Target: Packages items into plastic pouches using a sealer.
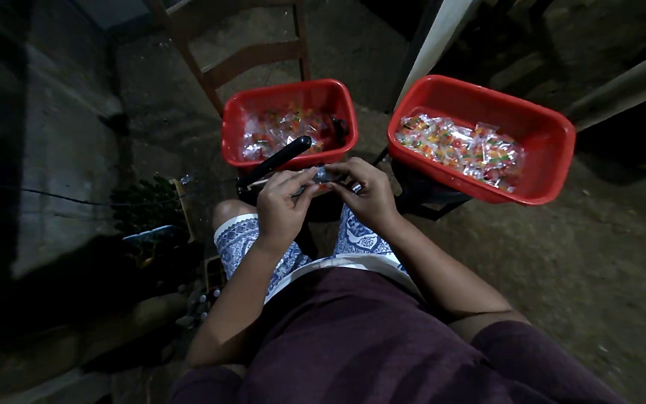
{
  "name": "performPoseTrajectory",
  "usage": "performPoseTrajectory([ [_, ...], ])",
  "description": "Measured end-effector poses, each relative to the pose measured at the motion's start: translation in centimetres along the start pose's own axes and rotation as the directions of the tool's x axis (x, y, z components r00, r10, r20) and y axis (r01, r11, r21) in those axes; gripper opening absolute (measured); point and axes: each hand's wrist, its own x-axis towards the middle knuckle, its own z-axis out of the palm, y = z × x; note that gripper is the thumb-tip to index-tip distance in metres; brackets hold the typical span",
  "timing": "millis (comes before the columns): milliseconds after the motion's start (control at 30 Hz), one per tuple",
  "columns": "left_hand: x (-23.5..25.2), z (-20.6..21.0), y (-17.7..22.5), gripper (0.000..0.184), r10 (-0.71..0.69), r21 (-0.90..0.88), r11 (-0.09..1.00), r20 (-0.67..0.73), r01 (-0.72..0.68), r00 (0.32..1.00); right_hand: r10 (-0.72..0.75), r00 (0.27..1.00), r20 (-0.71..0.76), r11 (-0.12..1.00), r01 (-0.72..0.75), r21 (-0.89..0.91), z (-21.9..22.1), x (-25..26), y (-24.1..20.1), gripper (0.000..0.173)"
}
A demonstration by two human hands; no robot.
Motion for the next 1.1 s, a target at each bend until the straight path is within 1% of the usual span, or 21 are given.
performPoseTrajectory([
  [100, 0.0, 0.0, 0.2, 0.019, 0.04, 0.073, 0.997, -0.019, -0.039, 0.999, -0.05, 0.999, -0.004, 0.998, 0.05, -0.046, 0.1, 0.0, 0.2, 0.023],
  [200, 0.1, 0.0, 0.3, 0.016, 0.045, 0.108, 0.993, -0.009, -0.044, 0.999, -0.043, 0.999, -0.004, 0.996, 0.042, -0.08, 0.0, -0.1, 0.0, 0.021],
  [433, 0.3, -0.1, 0.5, 0.007, 0.046, 0.106, 0.993, 0.02, -0.048, 0.999, -0.031, 0.999, -0.014, 0.994, 0.03, -0.106, -0.2, 0.0, -0.2, 0.009],
  [533, 0.5, -0.2, 0.3, 0.006, -0.025, 0.034, 0.999, 0.051, 0.024, 0.998, 0.077, 0.996, 0.047, 0.995, -0.073, -0.075, -0.8, 0.3, -0.3, 0.009],
  [633, 0.7, -0.6, -0.1, 0.009, -0.167, -0.113, 0.977, 0.129, 0.182, 0.977, 0.227, 0.966, 0.122, 0.969, -0.237, 0.074, -1.4, 0.6, 0.5, 0.011],
  [733, 0.6, -0.2, -0.8, 0.006, -0.333, -0.284, 0.883, 0.182, 0.373, 0.925, 0.341, 0.917, 0.206, 0.873, -0.39, 0.293, -1.0, 0.5, 1.7, 0.007],
  [833, 0.0, 0.8, -1.7, 0.008, -0.448, -0.387, 0.783, 0.192, 0.487, 0.873, 0.43, 0.867, 0.251, 0.761, -0.498, 0.416, -0.2, 0.2, 2.6, 0.007],
  [967, -0.7, 1.7, -2.2, 0.011, -0.565, -0.474, 0.644, 0.233, 0.6, 0.791, 0.488, 0.833, 0.261, 0.711, -0.553, 0.435, 0.6, -0.3, 3.0, 0.006],
  [1067, -1.4, 1.6, -2.4, 0.01, -0.579, -0.524, 0.531, 0.348, 0.665, 0.737, 0.513, 0.821, 0.25, 0.693, -0.569, 0.443, 1.0, -0.6, 3.2, 0.007],
  [1100, -1.6, 1.4, -2.3, 0.013, -0.577, -0.524, 0.5, 0.393, 0.69, 0.716, 0.526, 0.814, 0.248, 0.681, -0.577, 0.451, 1.1, -0.8, 3.3, 0.007],
])
